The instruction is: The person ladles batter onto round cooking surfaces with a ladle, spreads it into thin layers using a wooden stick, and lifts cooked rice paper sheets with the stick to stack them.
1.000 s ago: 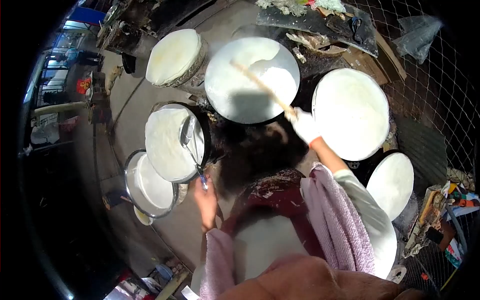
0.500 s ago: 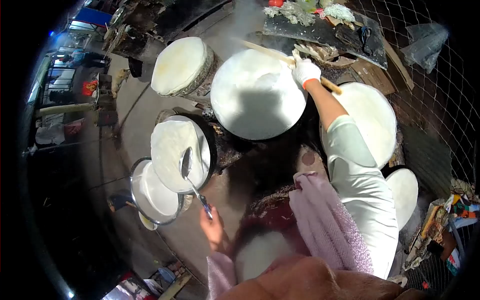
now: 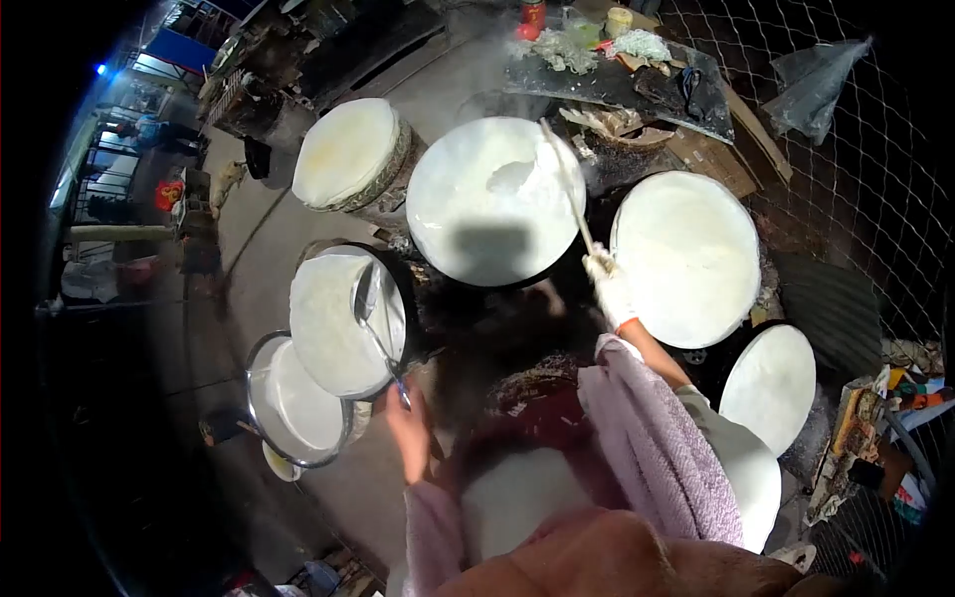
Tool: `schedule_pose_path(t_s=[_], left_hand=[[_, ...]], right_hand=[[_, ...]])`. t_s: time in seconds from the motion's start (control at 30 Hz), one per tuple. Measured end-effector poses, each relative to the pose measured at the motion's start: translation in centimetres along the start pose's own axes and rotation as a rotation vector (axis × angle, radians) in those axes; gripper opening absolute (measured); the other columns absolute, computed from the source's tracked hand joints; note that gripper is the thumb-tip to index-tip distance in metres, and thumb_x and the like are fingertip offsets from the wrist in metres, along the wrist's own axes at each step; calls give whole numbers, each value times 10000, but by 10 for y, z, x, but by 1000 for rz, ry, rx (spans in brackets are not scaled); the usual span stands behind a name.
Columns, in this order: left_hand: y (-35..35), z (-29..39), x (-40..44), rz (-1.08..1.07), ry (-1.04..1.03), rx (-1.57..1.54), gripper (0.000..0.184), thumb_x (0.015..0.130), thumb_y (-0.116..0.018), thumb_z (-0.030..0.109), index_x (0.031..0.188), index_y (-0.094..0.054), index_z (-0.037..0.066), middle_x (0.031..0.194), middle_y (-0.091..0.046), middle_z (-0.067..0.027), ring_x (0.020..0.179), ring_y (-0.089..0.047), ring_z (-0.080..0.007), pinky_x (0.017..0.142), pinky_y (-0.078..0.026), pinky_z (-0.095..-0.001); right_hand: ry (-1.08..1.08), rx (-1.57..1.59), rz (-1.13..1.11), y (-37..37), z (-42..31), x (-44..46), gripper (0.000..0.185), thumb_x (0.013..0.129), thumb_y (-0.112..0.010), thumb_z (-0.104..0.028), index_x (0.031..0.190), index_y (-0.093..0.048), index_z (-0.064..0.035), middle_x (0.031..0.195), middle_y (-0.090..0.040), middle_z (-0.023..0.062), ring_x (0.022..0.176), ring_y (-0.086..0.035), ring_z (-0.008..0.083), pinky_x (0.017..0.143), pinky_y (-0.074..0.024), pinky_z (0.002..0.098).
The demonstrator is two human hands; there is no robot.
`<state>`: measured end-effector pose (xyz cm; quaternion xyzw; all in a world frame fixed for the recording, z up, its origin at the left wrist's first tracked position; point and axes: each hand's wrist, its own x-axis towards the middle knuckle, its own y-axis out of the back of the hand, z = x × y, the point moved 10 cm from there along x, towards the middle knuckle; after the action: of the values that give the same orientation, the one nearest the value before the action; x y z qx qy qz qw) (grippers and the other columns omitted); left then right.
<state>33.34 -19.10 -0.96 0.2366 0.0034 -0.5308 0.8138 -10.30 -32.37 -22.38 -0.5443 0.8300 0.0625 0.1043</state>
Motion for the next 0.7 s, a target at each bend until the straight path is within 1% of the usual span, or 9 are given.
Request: schedule_pose_path(t_s=[0.1, 0.2, 0.23, 0.27, 0.37, 0.47, 0.53, 0.6, 0.7], left_hand=[[-13, 0, 19, -38, -142, 77, 91, 959, -515, 146, 954, -544, 60, 582, -414, 70, 435, -325, -21, 395, -239, -205], [-23, 12, 23, -91, -166, 101, 126, 954, -517, 146, 965, -556, 27, 632, -473, 13, 506, -379, -57, 467, -298, -233], [-25, 14, 23, -90, -153, 100, 152, 943, -530, 147, 965, -567, 2, 697, -530, -32, 584, -433, -88, 535, -362, -256], [-26, 14, 24, -80, -161, 133, 157, 933, -540, 146, 966, -575, -3, 725, -559, -63, 611, -463, -112, 564, -389, -271], [-32, 13, 25, -76, -151, 201, 173, 909, -566, 146, 972, -592, -13, 786, -619, -135, 668, -533, -173, 627, -448, -303], [-34, -10, 28, -60, -111, 160, 184, 897, -579, 154, 979, -594, -10, 788, -620, -149, 670, -546, -189, 626, -450, -309], [-36, -10, 29, -42, -132, 162, 180, 891, -585, 155, 972, -593, -7, 781, -614, -142, 666, -548, -188, 620, -449, -315], [-44, 3, 32, -76, -133, 163, 150, 898, -580, 149, 945, -589, 7, 747, -592, -104, 635, -531, -163, 585, -434, -304], [-64, 21, 41, -202, -29, 9, 108, 925, -553, 143, 907, -578, 40, 669, -538, -27, 550, -476, -102, 495, -384, -256]], right_hand=[[-264, 147, -206, -26, -27, -40, 256, 879, -649, -108, 1126, -614, -52, 890, -596, -35, 755, -513, 45, 672, -433, 195], [23, 47, -26, 0, -59, -13, 247, 877, -650, -120, 1113, -624, -53, 831, -590, -51, 670, -474, 26, 600, -390, 166], [-245, -26, -54, 11, -55, -15, 272, 889, -637, -160, 1127, -607, -33, 824, -590, -50, 681, -464, 21, 611, -374, 148], [-209, -56, -47, 12, -49, -8, 205, 913, -606, -274, 1061, -630, -133, 584, -454, -85, 397, -320, 37, 363, -239, 214], [-490, -58, -261, -11, -60, -44, 219, 900, -610, -320, 1085, -599, -202, 571, -467, -51, 357, -350, 65, 318, -245, 231], [-462, -75, -371, -24, -64, -57, 182, 900, -623, -243, 1067, -625, -171, 632, -505, -61, 414, -377, 49, 370, -284, 212], [-239, -106, -321, -14, -60, -30, 210, 880, -652, -145, 1074, -638, -66, 900, -612, -43, 713, -496, 23, 612, -398, 172], [-135, -7, -202, 7, -39, 8, 300, 862, -679, -154, 1119, -617, -14, 977, -623, -8, 822, -533, 62, 729, -436, 193], [-251, -83, -298, -3, -29, 3, 276, 861, -675, -135, 1091, -617, 7, 965, -621, -9, 857, -540, 74, 784, -443, 202]])
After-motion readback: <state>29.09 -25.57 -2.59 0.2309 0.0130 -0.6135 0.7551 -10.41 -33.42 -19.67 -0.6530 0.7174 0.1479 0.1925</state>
